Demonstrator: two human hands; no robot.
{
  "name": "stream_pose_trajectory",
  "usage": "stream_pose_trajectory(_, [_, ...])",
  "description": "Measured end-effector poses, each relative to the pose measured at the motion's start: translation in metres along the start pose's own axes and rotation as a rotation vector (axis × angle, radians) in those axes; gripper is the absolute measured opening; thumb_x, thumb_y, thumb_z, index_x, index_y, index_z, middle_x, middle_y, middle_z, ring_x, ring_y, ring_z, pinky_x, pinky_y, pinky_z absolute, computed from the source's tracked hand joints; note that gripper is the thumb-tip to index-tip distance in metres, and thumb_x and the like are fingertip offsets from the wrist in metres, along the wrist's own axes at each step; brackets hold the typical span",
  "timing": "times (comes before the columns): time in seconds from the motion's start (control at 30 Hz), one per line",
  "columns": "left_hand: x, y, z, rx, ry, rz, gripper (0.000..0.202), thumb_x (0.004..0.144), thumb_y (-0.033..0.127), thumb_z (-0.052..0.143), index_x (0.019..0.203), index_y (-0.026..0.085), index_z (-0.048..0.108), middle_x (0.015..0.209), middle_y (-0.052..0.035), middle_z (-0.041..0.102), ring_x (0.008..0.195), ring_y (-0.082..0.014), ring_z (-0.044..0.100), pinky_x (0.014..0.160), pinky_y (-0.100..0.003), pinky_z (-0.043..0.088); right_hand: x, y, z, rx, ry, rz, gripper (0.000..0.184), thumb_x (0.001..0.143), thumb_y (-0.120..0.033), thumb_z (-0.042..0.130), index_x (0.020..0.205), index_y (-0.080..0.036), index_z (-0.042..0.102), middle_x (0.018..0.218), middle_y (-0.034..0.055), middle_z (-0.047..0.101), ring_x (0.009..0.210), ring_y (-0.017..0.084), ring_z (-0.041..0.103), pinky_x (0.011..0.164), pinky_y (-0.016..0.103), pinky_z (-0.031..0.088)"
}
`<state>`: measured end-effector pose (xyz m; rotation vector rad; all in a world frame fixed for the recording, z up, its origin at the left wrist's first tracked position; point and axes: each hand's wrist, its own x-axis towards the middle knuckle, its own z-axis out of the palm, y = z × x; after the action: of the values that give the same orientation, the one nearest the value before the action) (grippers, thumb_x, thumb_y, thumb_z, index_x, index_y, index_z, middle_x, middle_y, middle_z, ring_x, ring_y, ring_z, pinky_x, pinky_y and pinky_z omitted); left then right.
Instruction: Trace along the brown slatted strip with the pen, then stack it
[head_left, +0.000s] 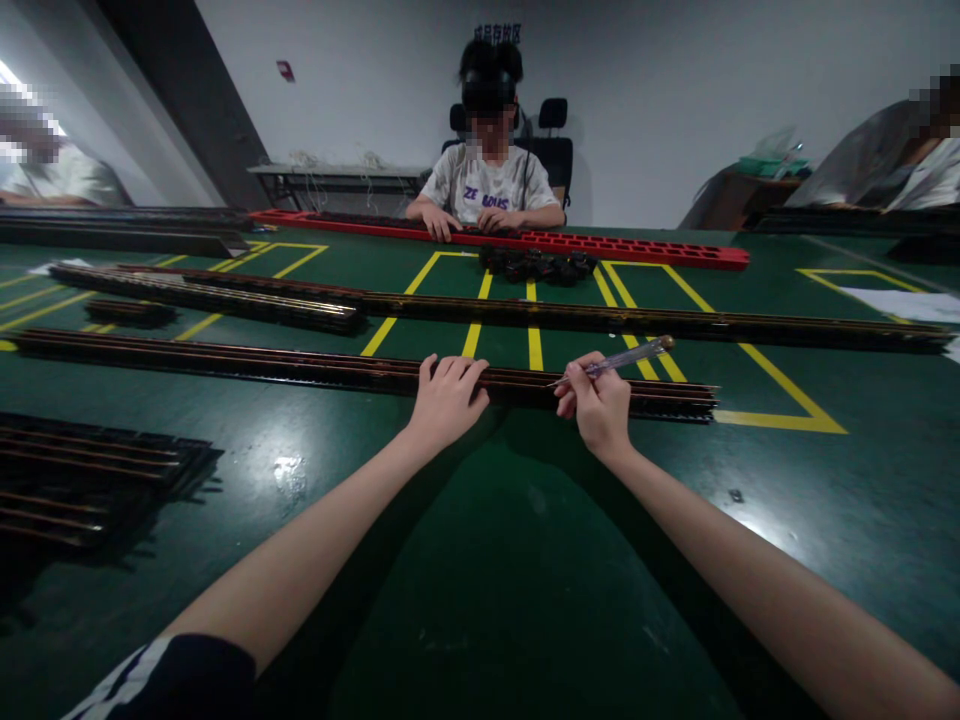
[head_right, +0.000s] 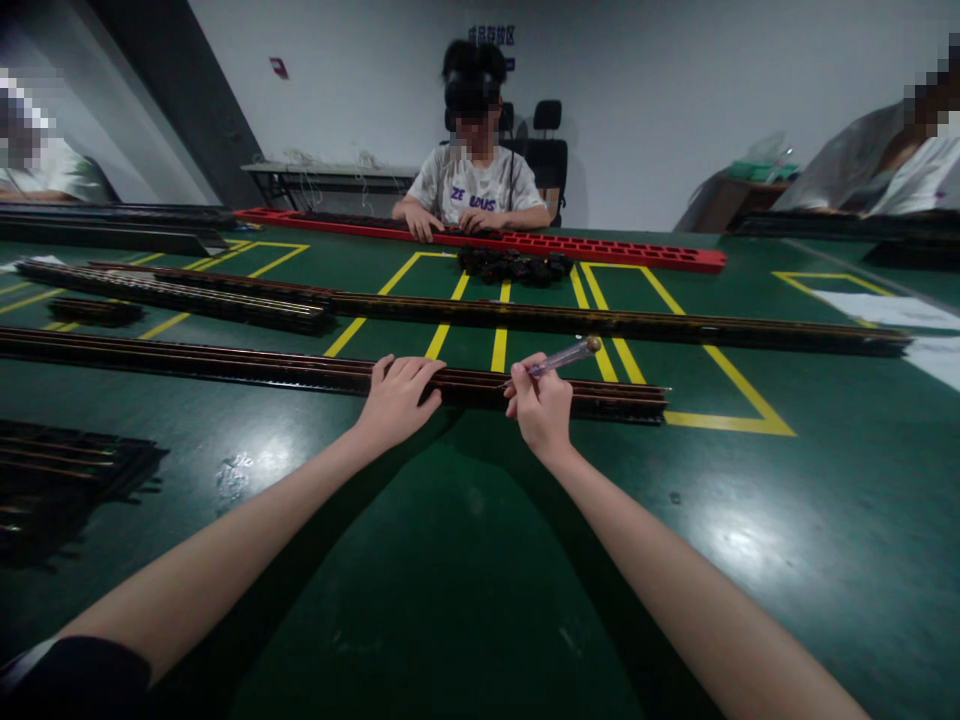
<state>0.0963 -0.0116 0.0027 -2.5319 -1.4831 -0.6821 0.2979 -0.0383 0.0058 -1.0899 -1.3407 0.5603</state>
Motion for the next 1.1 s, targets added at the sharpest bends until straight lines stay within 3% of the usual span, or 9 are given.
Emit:
stream_pose_trajectory(0.6, [0.0000, 0.0028, 0.0005, 0.022, 0.000, -0.009, 0.034, 0.091, 0.026, 0.039, 0.120, 0.019, 0.056, 0.119, -0.0081, 0.061, 0.116, -0.0234, 0.051, 0.108, -0.050, 0.026, 0.0003, -0.0006, -0.0007, -0.050, -0.020, -0.036, 0.028, 0.087, -0.043, 0.052, 0.074, -0.018, 0.050, 0.055, -0.0019, 0.058, 0.037, 0.009, 0.054, 0.033, 0.018, 0.040])
stream_pose_trajectory(1.1, [-0.0007, 0.0080, -0.0002, 0.075, 0.089, -0.022, 0.039, 0.085, 0.010, 0.038, 0.117, 0.019, 0.058, 0.120, -0.0074, 0.062, 0.114, -0.0238, 0.052, 0.105, -0.048, 0.028, -0.0002, -0.0055, 0.0014, -0.123, -0.104, -0.041, 0.026, 0.088, -0.039, 0.051, 0.073, -0.018, 0.050, 0.058, 0.0010, 0.062, 0.036, 0.009, 0.054, 0.035, 0.019, 0.040])
